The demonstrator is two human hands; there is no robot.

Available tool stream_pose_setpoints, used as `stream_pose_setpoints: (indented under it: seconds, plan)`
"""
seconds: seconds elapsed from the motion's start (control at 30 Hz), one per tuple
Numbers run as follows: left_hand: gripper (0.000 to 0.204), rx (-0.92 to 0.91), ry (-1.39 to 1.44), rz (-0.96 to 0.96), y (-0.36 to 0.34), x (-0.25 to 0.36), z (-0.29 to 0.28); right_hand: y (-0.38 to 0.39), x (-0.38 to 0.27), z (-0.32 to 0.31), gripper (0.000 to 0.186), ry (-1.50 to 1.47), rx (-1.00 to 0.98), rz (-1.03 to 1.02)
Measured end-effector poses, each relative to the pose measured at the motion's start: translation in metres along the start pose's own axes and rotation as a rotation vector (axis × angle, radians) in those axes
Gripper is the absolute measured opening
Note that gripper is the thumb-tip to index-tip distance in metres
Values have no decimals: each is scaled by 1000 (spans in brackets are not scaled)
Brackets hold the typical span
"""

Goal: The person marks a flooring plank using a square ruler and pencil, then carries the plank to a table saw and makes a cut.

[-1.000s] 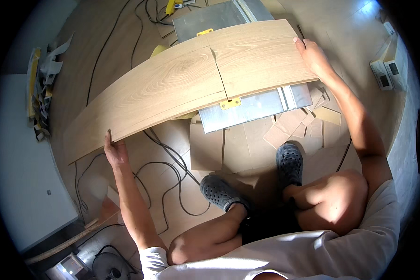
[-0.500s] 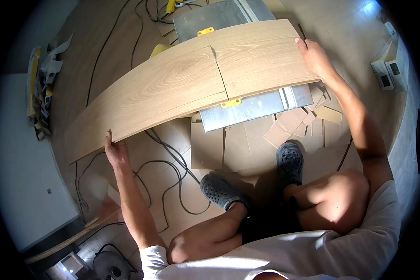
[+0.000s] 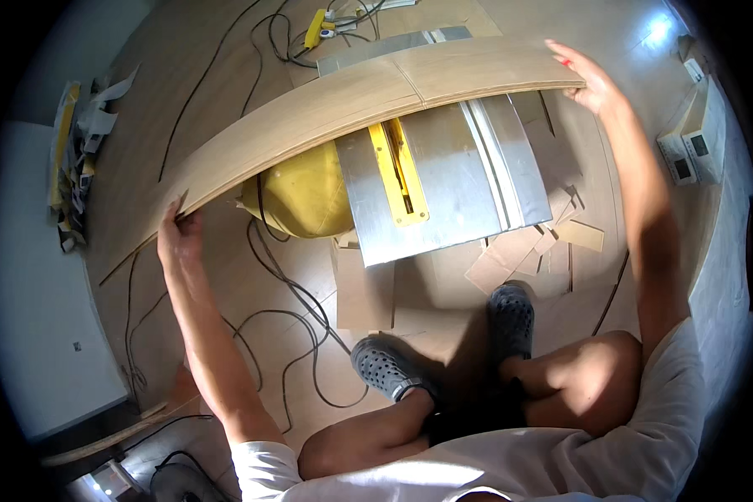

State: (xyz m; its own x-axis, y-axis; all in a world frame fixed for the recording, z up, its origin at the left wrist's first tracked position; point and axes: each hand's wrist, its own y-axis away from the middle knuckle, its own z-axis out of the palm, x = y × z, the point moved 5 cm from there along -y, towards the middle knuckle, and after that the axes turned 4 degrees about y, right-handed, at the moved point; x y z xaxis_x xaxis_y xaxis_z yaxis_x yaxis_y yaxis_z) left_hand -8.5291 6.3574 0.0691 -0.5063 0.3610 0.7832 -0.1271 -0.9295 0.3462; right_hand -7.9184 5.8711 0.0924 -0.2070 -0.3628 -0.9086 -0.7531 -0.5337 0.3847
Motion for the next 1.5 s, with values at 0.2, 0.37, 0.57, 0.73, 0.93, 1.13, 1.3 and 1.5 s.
stream_pose_setpoints:
  seconds: [0.2,0.37,0.57,0.73,0.93,1.13,1.3,1.5]
  plan:
    - [19,2,44,-12,43,-59,66,75,44,42,67,-728,7,-235]
    - [23,-62,39,-69,79,-98,107,56,15,104,49,-593,-84,-153]
    - [42,-129,244,-17,73,-88,101,-11,30,20,34,-595,85,-132]
    - [91,-120,361,110,4,-51,32,-54,64,-45,31,-623,101,-179]
    - [105,-104,139,-102,-41,-75,68,-88,108,-132,20,-690,121,-239]
    - [61,-148,-135,-206,-103,-107,78,-94,150,-213,21,-715,24,-334]
    - [22,-281,-34,-127,-45,-138,103,-66,182,-173,29,-993,414,-226]
    - [26,-351,31,-195,-22,-151,121,-41,125,-47,31,-1022,155,-286]
